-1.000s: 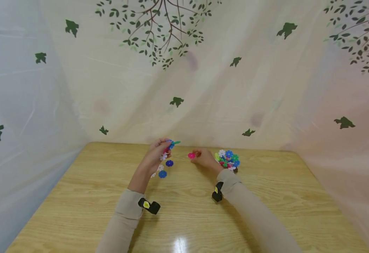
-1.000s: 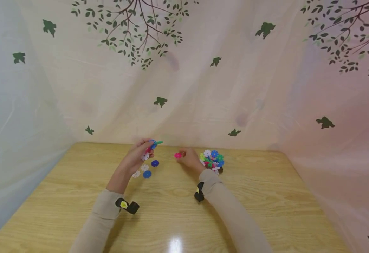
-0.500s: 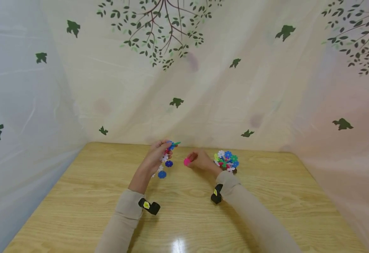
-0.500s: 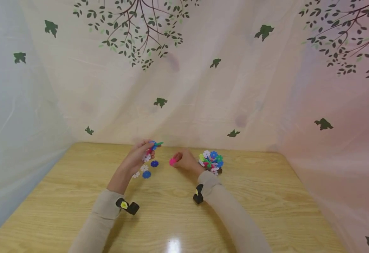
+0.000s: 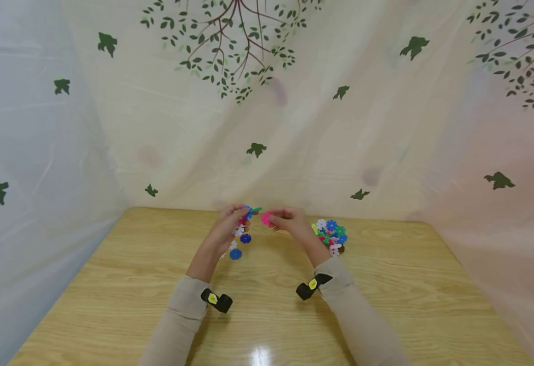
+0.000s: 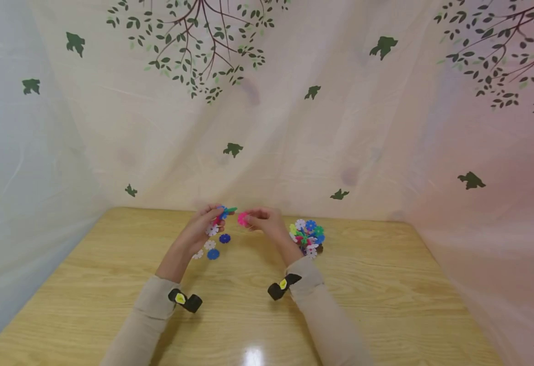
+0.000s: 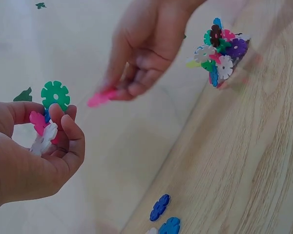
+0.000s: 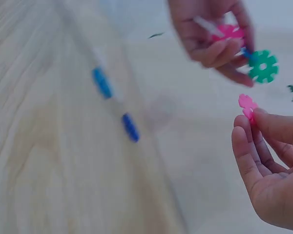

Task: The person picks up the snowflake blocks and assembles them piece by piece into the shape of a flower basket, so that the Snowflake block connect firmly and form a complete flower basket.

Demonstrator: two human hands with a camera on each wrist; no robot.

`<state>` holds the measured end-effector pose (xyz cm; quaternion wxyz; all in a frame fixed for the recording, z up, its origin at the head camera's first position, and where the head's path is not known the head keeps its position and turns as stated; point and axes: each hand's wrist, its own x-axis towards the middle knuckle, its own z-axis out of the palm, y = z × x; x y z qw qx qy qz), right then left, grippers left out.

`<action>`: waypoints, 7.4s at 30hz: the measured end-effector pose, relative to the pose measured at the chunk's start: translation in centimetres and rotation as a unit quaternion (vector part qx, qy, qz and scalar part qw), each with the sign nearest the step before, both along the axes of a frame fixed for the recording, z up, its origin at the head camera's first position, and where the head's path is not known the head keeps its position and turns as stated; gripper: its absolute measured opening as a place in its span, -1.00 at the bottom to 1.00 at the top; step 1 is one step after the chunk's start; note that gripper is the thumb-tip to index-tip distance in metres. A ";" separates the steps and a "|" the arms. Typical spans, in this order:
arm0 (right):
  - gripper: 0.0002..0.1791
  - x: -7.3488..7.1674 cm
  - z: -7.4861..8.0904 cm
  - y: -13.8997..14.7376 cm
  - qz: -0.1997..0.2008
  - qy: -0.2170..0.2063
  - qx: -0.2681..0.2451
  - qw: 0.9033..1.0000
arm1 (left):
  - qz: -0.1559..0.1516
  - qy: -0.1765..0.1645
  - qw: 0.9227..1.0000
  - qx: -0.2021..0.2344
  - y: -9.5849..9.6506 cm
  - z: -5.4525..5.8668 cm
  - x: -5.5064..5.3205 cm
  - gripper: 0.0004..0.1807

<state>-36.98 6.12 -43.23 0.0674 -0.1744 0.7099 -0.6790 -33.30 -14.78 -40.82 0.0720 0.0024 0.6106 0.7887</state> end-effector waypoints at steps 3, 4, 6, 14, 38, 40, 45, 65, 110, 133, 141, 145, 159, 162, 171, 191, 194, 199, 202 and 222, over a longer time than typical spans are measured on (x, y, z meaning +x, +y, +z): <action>-0.64 0.7 1.4 0.0 -0.016 -0.001 -0.055 0.998 | -0.002 0.005 1.000 -0.003 0.0 -0.1 0.0 -0.90; -0.64 0.8 1.7 0.0 -0.021 -0.001 -0.068 0.997 | -0.003 0.005 1.000 -0.004 0.0 -0.1 0.1 -0.90; -0.65 1.1 2.2 0.0 -0.029 -0.001 -0.084 0.996 | -0.005 0.005 1.000 -0.006 0.0 -0.1 0.1 -0.91; -0.66 1.9 2.7 -0.6 -0.058 0.005 -0.109 0.992 | -0.007 0.007 1.000 -0.024 0.1 -0.1 0.5 -0.90; -0.77 2.3 2.0 -1.0 -0.051 0.039 -0.057 0.996 | -0.007 0.009 1.000 -0.029 0.6 -0.5 1.0 -0.84; -0.77 2.3 1.9 -1.0 -0.054 0.040 -0.052 0.996 | 0.000 0.006 0.999 -0.037 0.6 -0.5 1.1 -0.83; -0.73 2.4 2.0 -1.0 -0.059 0.045 -0.055 0.996 | 0.012 0.014 0.998 -0.054 0.9 -0.2 1.2 -0.78; -0.72 1.8 2.2 -1.5 -0.043 0.031 -0.073 0.996 | -0.035 0.045 0.989 -0.133 0.2 0.2 0.8 -0.58; -0.74 -1.1 -2.9 -4.5 0.176 0.130 0.338 0.915 | 0.066 0.017 0.998 0.015 -1.5 1.2 1.0 -0.64; -0.78 1.1 1.8 -2.3 -0.034 0.068 -0.014 0.997 | -0.005 0.027 1.000 -0.016 -0.9 0.6 1.0 -0.56; -0.85 1.1 2.0 -2.7 -0.119 0.098 -0.039 0.987 | -0.020 0.030 0.999 -0.020 -1.0 0.3 0.6 -0.60; -0.87 1.1 2.0 -2.8 -0.137 0.118 -0.056 0.982 | -0.023 0.030 0.999 -0.025 -0.8 0.3 0.7 -0.58; -0.95 1.7 2.0 -3.1 -0.180 0.147 -0.116 0.966 | -0.017 0.037 0.999 0.021 1.3 0.0 1.2 -0.73; -0.93 1.9 2.0 -3.2 -0.177 0.154 -0.123 0.964 | -0.011 0.032 0.999 0.027 1.6 0.0 1.2 -0.70; -0.85 1.9 2.0 -3.0 -0.100 0.107 -0.093 0.985 | -0.025 0.001 0.999 0.030 1.6 0.3 1.4 -0.65; -0.68 1.6 -0.6 -3.7 0.172 0.059 0.184 0.966 | 0.051 0.022 0.998 0.020 -1.9 1.2 1.4 -0.68; -0.68 1.4 -1.1 -4.2 0.230 0.081 0.233 0.941 | 0.057 0.023 0.998 0.026 -2.1 1.5 1.5 -0.75; -0.64 1.0 -1.5 -5.1 0.264 0.119 0.285 0.914 | 0.050 0.021 0.998 0.027 -2.3 1.6 1.7 -0.83; -0.63 0.7 -1.7 -5.5 0.282 0.141 0.304 0.899 | 0.043 0.017 0.999 0.025 -2.3 1.6 1.7 -0.86; -0.71 0.3 -2.8 -5.3 0.205 0.124 0.312 0.919 | 0.014 0.035 0.999 0.002 -2.1 1.5 1.5 -0.70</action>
